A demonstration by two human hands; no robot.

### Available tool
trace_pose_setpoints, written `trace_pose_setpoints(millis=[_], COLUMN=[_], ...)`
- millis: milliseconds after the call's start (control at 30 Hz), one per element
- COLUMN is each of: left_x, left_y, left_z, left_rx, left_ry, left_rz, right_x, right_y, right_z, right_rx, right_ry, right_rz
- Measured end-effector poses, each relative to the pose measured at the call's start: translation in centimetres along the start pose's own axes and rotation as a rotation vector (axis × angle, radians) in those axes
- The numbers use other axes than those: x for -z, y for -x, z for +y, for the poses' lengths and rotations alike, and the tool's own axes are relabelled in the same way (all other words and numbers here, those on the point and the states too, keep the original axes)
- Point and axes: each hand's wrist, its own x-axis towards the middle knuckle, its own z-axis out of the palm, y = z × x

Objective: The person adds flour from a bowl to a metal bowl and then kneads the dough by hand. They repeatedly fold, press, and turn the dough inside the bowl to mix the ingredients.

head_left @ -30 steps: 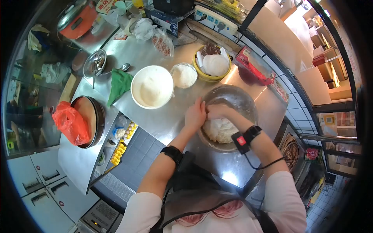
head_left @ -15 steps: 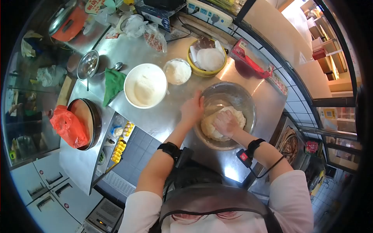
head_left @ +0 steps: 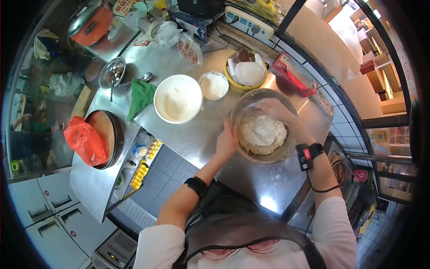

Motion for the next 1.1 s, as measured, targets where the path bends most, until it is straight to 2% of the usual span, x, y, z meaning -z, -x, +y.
trace_pose_setpoints(millis=[33,67,133,200,267,300,367,400,467,533,600,700,767,833,900,933,1000,1033,1100], left_x=[-0.5,-0.9,-1.0,-1.3,-1.5,-1.4,-1.3,-1.1,-0.9,-1.1,-1.3,-0.7,-0.7,-1.0,-0.9,-0.9,-0.6,-0.7,-0.4], left_y=[0.1,0.2,-0.5,-0.2,-0.1,-0.4,-0.3,-0.3,-0.2,-0.1,-0.2,-0.3,-0.3,-0.3,-0.4,-0.4,-0.6,-0.3,-0.6], left_z=[-0.2,-0.1,0.0,0.1,0.0,0.1,0.3,0.5,0.5,0.3,-0.5,0.1,-0.1,-0.5,-0.7,-0.7,-0.5,-0.4,-0.2], left_rx=[0.000,0.009,0.007,0.024,0.026,0.024,0.013,0.008,0.014,0.024,-0.039,-0.020,-0.028,-0.049,-0.026,-0.036,-0.026,-0.026,-0.029], left_ry=[-0.001,0.027,0.054,0.071,0.091,0.113,0.133,0.145,0.137,0.129,0.112,0.133,0.110,0.081,0.076,0.080,0.032,0.037,0.053], left_rz=[0.005,0.033,0.059,0.065,0.061,0.073,0.079,0.079,0.068,0.056,0.058,0.038,0.037,0.018,0.008,0.003,-0.023,-0.027,-0.035], right_x=[0.5,-1.0,-5.9,-7.3,-7.1,-7.2,-7.5,-7.6,-7.9,-5.3,-2.6,-1.2,-2.3,-3.0,-4.3,-3.6,-1.5,-0.1,1.1], right_y=[-0.6,-1.2,-3.1,-2.1,-1.3,-0.9,-0.7,-1.0,-1.5,-3.8,-1.8,-0.1,-1.6,-2.4,-3.1,-3.0,-3.3,-2.6,-1.2], right_z=[0.0,0.5,1.2,-3.4,-5.4,-5.4,-5.1,-4.5,-2.6,2.5,4.2,3.8,2.7,-2.8,-5.3,-4.9,-3.0,-1.5,2.5], right_rx=[-0.086,-0.084,-0.152,-0.068,0.018,0.014,0.181,0.183,-0.036,-0.185,-0.352,-0.391,-0.144,0.204,0.490,0.481,0.320,0.108,-0.077], right_ry=[-0.113,-0.112,0.272,0.271,0.304,0.308,0.243,0.247,0.137,0.092,0.052,0.233,0.390,0.517,0.850,0.857,0.470,-0.002,0.081], right_rz=[-0.040,-0.040,-0.121,-0.168,-0.416,-0.411,-0.379,-0.377,-0.108,0.103,0.105,0.203,0.371,0.225,-0.172,-0.166,-0.079,0.051,0.038])
